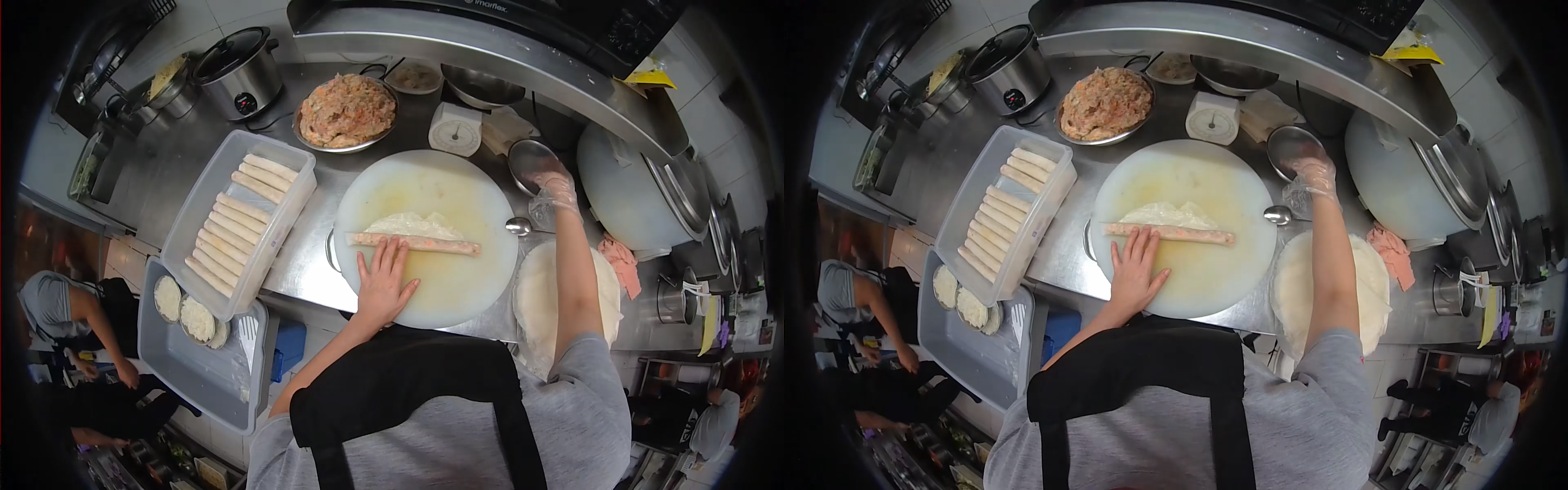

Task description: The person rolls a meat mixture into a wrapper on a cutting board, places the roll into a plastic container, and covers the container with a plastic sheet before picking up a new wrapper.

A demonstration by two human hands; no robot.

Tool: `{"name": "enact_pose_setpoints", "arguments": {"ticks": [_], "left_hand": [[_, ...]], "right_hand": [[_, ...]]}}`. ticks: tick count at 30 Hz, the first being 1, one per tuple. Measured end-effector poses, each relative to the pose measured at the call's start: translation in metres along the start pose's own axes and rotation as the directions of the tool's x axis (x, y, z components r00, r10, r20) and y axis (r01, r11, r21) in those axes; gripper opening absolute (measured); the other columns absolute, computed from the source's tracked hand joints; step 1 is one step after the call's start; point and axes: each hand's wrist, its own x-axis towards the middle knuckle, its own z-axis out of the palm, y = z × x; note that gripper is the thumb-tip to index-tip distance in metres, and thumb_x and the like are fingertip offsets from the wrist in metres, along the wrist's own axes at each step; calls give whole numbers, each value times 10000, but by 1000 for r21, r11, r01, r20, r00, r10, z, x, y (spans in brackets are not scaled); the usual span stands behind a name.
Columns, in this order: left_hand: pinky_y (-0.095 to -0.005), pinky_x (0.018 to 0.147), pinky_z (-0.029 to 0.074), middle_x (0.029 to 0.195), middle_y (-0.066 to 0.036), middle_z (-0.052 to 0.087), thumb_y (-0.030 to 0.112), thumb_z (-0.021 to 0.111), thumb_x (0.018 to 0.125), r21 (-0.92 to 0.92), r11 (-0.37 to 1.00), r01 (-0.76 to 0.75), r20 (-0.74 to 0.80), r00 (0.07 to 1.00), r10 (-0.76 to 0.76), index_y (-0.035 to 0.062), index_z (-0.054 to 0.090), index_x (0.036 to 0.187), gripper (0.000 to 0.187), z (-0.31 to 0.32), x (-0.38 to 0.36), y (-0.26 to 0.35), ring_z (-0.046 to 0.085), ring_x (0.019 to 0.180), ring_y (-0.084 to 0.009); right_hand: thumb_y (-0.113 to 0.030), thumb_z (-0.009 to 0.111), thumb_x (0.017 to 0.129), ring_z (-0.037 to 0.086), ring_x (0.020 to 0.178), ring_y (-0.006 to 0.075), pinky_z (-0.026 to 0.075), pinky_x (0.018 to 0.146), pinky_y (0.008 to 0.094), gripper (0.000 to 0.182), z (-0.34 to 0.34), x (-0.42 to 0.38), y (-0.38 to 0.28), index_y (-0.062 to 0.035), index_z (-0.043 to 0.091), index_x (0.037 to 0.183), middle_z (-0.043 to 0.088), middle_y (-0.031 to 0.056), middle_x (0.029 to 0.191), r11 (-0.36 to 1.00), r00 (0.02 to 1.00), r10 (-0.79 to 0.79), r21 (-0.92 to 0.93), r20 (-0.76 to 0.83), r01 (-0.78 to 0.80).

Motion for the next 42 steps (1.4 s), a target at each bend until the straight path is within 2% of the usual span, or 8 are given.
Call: {"name": "enact_pose_setpoints", "arguments": {"ticks": [4, 6, 8, 14, 27, 37, 40, 42], "left_hand": [[-647, 1040, 131, 1475, -129, 241, 384, 549, 850, -5, 1000, -4, -16, 1000, 4, 54, 284, 1415, 706, 0, 0, 0, 191, 1375, -305], [-645, 1041, 132, 1474, -129, 243, 384, 547, 852, -2, 1000, 11, -11, 1000, -11, 53, 285, 1414, 703, 0, -2, 0, 194, 1374, -305], [-642, 1042, 134, 1471, -131, 248, 387, 540, 857, -5, 1000, 1, -4, 1000, -1, 51, 289, 1412, 696, -2, -1, 1, 199, 1372, -305], [-633, 1050, 120, 1475, -127, 242, 373, 559, 842, -29, 1000, 0, -1, 1000, 0, 63, 278, 1418, 712, -1, -1, 0, 188, 1378, -310], [-649, 1035, 132, 1479, -146, 225, 376, 572, 837, -55, 998, -36, 15, 999, 37, 42, 283, 1411, 724, -3, -2, -1, 182, 1376, -325], [-616, 1059, 133, 1469, -142, 252, 342, 580, 832, -71, 990, -124, 20, 992, 126, 37, 283, 1411, 719, -11, 1, -5, 207, 1371, -312], [-566, 1079, 159, 1446, -136, 299, 306, 574, 838, -84, 980, -180, 29, 983, 183, 39, 300, 1405, 684, -11, 8, -11, 248, 1354, -298], [-538, 1088, 175, 1432, -134, 324, 283, 568, 843, -89, 978, -191, 27, 981, 194, 41, 308, 1402, 662, -9, 19, -17, 271, 1343, -291]], "right_hand": [[-524, 652, 726, 565, 1095, 336, 471, 921, 369, 595, 38, 16, 26, -52, 643, 1089, 628, 147, 1122, 962, 930, -266, -138, -256, 237], [-505, 658, 725, 602, 1034, 328, 495, 870, 373, 563, -48, 3, -11, -33, 660, 1033, 638, 163, 1091, 999, 987, -45, 14, 153, 43], [-498, 668, 721, 620, 971, 316, 494, 824, 370, 540, -82, -7, -20, -26, 676, 982, 646, 177, 1052, 957, 943, -191, 265, 273, 117], [-492, 713, 677, 632, 926, 320, 487, 793, 400, 527, -46, -89, -118, -19, 677, 907, 658, 185, 943, 835, 662, -545, 258, 515, 486], [-465, 740, 643, 648, 887, 325, 508, 785, 403, 504, -39, -112, -157, -59, 696, 939, 669, 177, 944, 835, 658, -479, 72, 581, 545], [-515, 707, 633, 648, 821, 318, 509, 726, 417, 507, -44, -105, -123, -54, 696, 842, 667, 177, 846, 814, 697, -502, 8, 512, 581], [-355, 732, 652, 636, 837, 328, 504, 745, 407, 386, -47, -126, -116, -30, 652, 843, 655, 167, 880, 929, 870, -370, 143, 326, 342], [-208, 678, 697, 606, 813, 329, 487, 702, 422, 224, -27, -154, -126, -38, 597, 819, 616, 140, 842, 605, 760, -620, 498, -195, 621]]}}
